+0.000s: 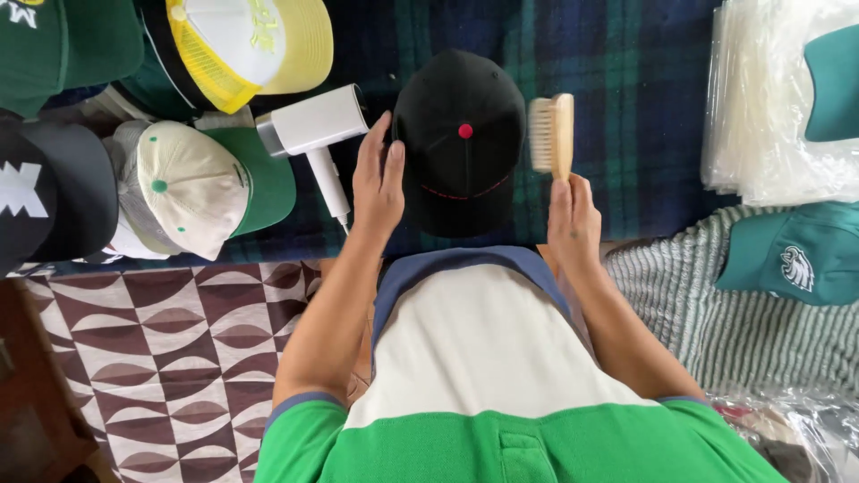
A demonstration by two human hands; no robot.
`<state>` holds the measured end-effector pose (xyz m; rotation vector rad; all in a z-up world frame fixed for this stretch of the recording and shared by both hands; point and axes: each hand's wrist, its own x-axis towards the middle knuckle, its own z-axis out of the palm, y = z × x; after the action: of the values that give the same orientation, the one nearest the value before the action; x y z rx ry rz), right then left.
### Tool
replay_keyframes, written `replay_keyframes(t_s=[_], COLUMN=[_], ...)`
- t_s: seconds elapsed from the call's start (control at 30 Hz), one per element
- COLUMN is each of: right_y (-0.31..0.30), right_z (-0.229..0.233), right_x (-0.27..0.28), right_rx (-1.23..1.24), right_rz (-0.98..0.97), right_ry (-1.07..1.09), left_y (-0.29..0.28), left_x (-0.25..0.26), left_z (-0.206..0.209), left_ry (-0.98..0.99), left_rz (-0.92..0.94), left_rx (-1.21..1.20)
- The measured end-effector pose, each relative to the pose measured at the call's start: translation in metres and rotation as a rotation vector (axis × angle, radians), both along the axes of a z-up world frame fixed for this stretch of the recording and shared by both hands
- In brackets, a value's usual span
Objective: A person is cleaning and steaming a black baseball cap using a wooden brush and a handheld steamer to remove lint and wrinkles.
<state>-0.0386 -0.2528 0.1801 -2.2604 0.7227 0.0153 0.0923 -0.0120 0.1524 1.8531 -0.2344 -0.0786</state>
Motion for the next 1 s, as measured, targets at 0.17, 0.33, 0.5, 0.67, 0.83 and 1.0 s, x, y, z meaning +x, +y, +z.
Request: replay_keyframes(t_s=[0.17, 0.33, 0.5, 0.67, 0.83, 1.0], right_y=[0.004, -0.015, -0.016, -0.008, -0.004, 0.001], right_z=[0.032, 0.019, 0.019, -0.027, 0.017, 0.032], right_x=[0.036, 0.070, 0.055, 0.029, 0.020, 0.062], right_rx=[-0.292, 0.211, 0.564, 0.736, 0.336, -0.512], right_rz=[0.451, -0.078, -0.315, -0.459, -0.296, 0.379], right_ry=[-0.213, 0.206, 0.211, 0.222, 0.075, -0.541], left_y=[-0.027, -0.037, -0.034, -0.037, -0.028, -0.031], left_x=[0.087, 0.115, 0.116, 0.114, 0.074, 0.008], left_z=[0.011, 0.000, 0.001, -0.008, 0.007, -0.009], left_ry=[0.283, 0.583, 0.553, 0.566, 0.359, 0.060], left_rz=[-0.347, -0.267, -0.274, -0.281, 0.031, 0.121], left_rx=[-0.079, -0.207, -0.182, -0.168, -0.035, -0.054])
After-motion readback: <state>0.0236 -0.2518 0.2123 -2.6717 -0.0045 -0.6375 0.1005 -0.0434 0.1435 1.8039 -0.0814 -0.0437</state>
